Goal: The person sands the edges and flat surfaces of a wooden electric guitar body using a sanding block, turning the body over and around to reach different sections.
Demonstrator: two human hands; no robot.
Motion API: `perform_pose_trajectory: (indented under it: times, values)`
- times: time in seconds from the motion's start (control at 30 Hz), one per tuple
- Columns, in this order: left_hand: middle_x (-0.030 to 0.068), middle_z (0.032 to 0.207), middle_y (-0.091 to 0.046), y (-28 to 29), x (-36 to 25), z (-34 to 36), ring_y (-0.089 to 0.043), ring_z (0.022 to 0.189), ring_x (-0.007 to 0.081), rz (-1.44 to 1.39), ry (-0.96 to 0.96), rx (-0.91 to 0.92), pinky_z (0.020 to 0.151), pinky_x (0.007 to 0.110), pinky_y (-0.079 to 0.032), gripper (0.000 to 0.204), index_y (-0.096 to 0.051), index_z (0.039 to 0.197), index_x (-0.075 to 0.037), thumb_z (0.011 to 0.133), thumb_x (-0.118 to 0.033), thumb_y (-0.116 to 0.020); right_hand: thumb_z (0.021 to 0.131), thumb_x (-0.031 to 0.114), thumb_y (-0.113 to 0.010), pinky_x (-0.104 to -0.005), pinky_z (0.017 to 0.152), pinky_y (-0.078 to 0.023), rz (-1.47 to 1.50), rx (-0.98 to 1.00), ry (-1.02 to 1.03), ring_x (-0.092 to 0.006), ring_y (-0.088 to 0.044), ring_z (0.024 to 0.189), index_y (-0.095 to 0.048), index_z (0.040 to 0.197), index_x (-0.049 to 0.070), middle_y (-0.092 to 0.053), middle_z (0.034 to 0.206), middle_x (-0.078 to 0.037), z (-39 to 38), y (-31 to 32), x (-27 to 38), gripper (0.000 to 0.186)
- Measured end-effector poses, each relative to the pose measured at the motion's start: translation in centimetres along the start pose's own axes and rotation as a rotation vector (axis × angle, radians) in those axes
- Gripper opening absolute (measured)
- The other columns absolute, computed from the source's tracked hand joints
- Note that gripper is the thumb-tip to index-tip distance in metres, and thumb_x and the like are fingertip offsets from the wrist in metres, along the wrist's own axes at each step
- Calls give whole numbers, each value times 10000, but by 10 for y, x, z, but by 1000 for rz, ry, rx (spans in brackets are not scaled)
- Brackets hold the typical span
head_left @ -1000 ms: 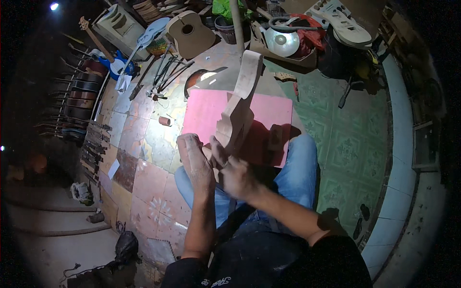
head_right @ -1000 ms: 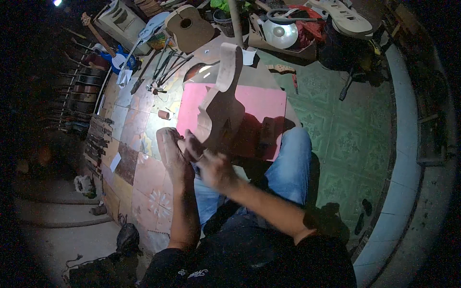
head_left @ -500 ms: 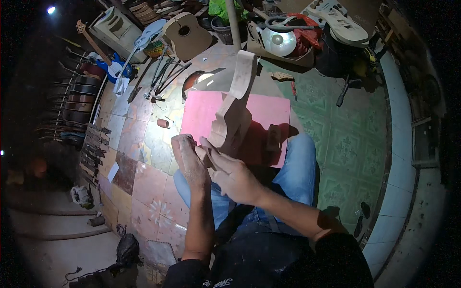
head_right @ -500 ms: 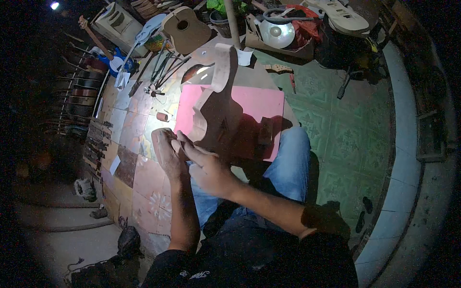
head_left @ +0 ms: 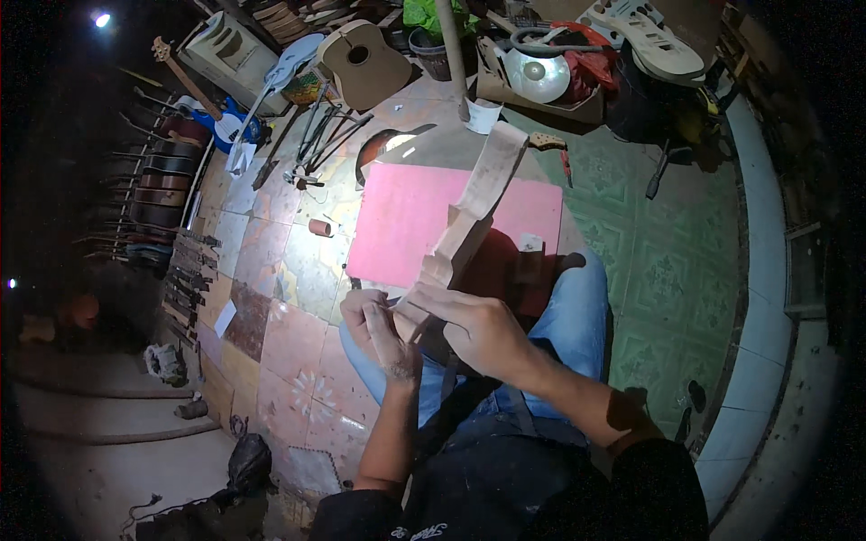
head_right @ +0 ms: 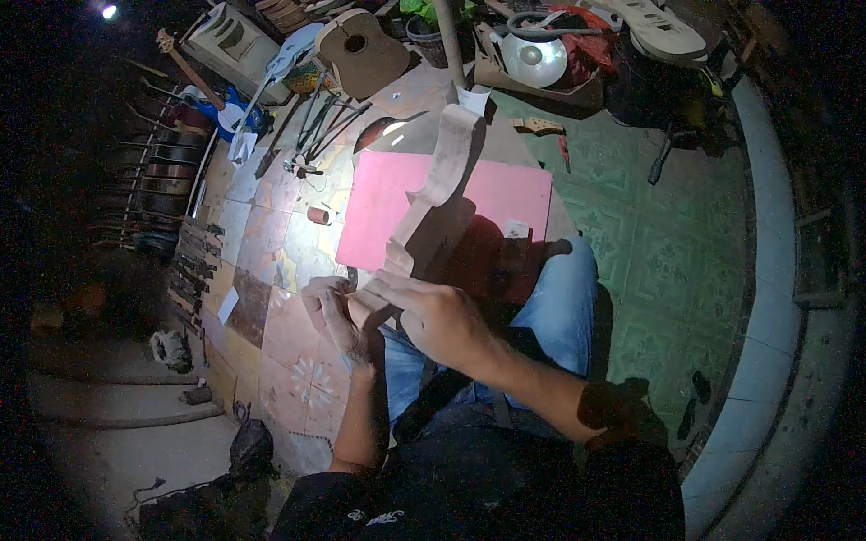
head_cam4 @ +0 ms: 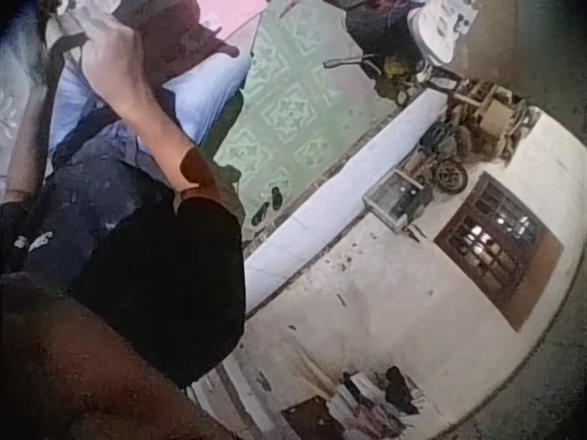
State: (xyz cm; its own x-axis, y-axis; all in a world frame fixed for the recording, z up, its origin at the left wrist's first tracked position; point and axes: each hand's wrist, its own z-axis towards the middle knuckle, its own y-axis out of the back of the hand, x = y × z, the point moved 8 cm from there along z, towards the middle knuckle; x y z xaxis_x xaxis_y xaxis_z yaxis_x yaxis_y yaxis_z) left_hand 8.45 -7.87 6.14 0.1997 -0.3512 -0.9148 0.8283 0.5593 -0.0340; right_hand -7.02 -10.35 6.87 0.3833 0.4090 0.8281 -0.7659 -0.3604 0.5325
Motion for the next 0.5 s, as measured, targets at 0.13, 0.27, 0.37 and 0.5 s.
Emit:
perform_pose_trajectory:
  times: [0.13,0.27,0.37,0.5]
  values:
    - [52,897,-426,7,2,-11,-438,812,145,12,-120,-46,774,316,-403,296,-452,915,-34,1019,-307,-500,788,-66,-574,-382,924,-552,280,-237,47,-337,-682,1070,-677,1188,-4,-665,1227,-195,-21,4,11,418]
    - [64,940,-440,42,65,-45,-465,871,156,-68,40,26,853,331,-424,340,-483,971,-9,1045,-340,-456,793,-102,-544,-364,983,-523,359,-179,29,-337,-655,1148,-651,1218,-45,-643,1253,-238,-12,-10,16,442]
    - [71,1016,-500,56,86,-53,-518,966,183,-93,80,31,924,351,-435,293,-516,1065,-3,1032,-290,-465,807,-72,-519,-375,983,-519,391,-110,28,-330,-640,1169,-621,1282,-13,-616,1304,-223,-22,-11,26,489]
    - [86,1131,-562,53,87,-63,-555,1110,218,-109,112,33,1013,368,-433,329,-545,1200,-20,1011,-281,-481,814,-63,-489,-384,1007,-495,225,-52,46,-327,-619,1202,-602,1333,23,-606,1321,-221,-16,-25,-4,538]
